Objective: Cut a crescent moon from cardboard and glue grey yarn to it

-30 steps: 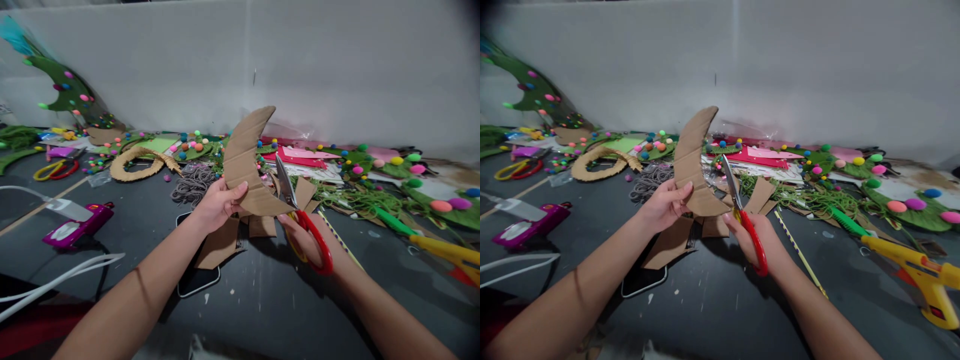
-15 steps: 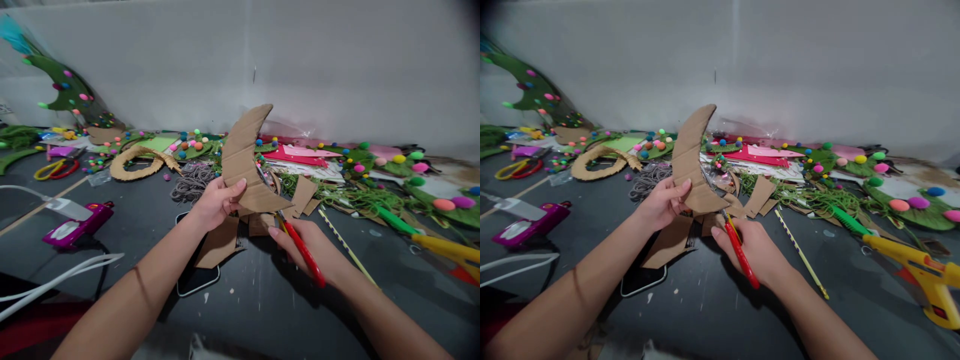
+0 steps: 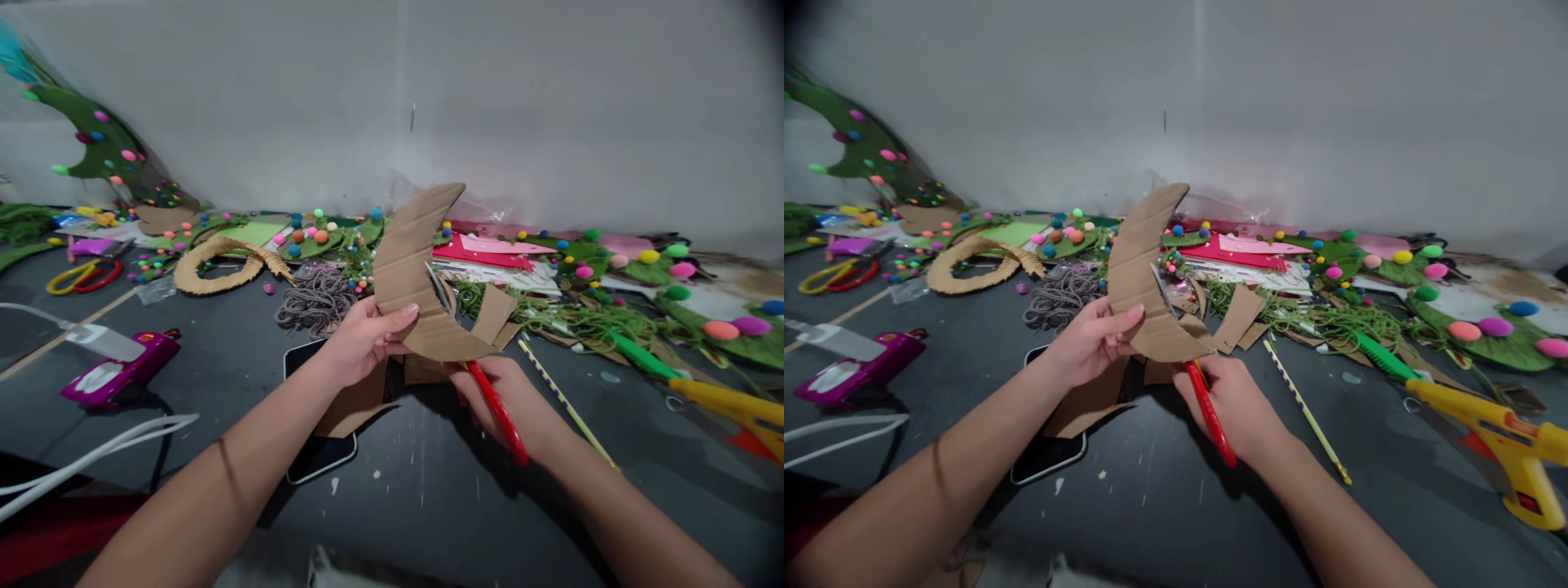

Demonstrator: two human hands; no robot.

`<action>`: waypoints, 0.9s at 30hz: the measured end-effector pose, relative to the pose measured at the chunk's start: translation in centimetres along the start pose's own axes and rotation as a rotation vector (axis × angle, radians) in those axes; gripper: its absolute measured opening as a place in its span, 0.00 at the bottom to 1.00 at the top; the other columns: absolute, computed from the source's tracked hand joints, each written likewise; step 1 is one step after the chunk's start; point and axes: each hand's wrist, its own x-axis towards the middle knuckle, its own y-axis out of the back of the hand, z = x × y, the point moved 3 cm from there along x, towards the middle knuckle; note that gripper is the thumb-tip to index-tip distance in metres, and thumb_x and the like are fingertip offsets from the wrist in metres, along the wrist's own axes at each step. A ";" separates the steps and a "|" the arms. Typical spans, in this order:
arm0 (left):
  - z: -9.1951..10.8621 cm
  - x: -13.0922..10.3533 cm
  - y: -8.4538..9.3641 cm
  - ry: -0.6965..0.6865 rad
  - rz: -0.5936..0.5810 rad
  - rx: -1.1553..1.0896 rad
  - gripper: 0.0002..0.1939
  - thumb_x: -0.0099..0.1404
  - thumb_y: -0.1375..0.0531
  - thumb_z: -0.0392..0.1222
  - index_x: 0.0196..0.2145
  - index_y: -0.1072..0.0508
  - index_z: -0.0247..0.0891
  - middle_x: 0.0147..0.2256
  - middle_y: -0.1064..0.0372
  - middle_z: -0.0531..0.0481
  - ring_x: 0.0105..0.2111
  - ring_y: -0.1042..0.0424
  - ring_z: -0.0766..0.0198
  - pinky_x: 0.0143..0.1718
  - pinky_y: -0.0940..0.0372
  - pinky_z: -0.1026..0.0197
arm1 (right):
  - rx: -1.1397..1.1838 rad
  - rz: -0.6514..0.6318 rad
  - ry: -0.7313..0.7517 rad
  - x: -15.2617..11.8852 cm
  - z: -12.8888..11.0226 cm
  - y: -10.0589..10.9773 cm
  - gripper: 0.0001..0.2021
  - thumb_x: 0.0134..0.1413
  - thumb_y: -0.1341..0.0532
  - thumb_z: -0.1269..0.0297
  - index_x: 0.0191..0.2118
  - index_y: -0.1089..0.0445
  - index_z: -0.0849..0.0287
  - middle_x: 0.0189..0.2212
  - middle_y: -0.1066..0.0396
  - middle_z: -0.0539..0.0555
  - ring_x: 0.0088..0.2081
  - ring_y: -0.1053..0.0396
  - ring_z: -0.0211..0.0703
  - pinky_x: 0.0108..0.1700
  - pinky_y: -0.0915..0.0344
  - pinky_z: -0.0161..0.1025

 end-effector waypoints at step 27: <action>1.4 0.2 1.4 -0.071 0.097 0.109 0.17 0.54 0.24 0.45 0.37 0.22 0.34 0.32 0.21 0.48 0.22 0.27 0.69 0.19 0.37 0.69 | 0.078 -0.087 -0.012 -0.1 -0.1 0.3 0.20 0.65 0.44 0.50 0.25 0.35 0.57 0.19 0.35 0.48 0.19 0.38 0.37 0.23 0.41 0.35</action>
